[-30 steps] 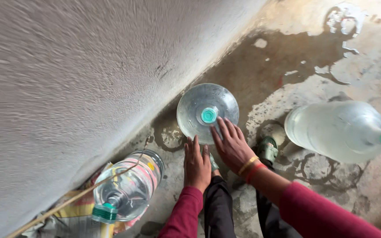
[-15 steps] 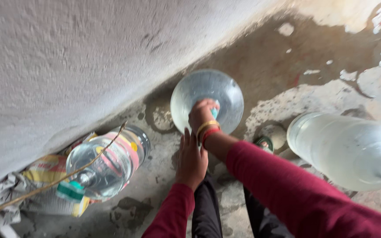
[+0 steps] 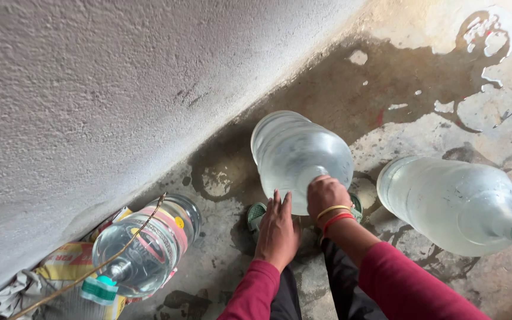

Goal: The person carries large water jugs across a concrete yard and stacks them, arranges insulated water jugs on the ground, uses a strap to carry one flask, moves a plastic chair aside, and screws a teal cap onto a water jug.

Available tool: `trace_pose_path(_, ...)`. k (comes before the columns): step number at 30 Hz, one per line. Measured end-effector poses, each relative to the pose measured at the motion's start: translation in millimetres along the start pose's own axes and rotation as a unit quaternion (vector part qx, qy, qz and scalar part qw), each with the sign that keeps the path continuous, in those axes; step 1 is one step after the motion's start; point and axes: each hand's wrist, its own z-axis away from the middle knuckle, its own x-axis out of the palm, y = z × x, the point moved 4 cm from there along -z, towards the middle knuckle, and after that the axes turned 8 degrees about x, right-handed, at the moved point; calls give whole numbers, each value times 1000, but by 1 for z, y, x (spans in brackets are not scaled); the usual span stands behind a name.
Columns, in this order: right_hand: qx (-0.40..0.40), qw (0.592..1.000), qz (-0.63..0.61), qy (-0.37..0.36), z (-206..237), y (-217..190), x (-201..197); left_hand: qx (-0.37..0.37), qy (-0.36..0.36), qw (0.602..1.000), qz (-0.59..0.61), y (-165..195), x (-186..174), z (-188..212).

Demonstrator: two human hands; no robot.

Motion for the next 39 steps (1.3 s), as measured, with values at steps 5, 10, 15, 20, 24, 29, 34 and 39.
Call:
trace_pose_path(5,145,951,-234,-141,-14,42,5,-6,0,1000,3,1,-6,-7)
trace_pose_path(10,325,830,-389,-231,-20,87,26,-2,10,1000,5,9,-13,-12)
trace_pose_path(15,414,633,-617,-217,-21,119,36,4,11,1000,10,25,-25,-20)
trace_pose_path(20,221,952,-208,43,-31,145,14,16,17,999,25,50,-25,-35)
trace_pose_path(24,165,980,-97,54,-32,169,17,20,9,999,35,79,-15,-50)
trace_pose_path(29,88,986,-140,34,-44,200,5,70,24,997,11,129,-8,-66)
trace_pose_path(34,117,976,-186,9,-68,231,-16,65,-13,998,5,170,5,-94)
trace_pose_path(39,115,967,-226,-4,-90,259,-33,62,-37,997,12,185,7,-120)
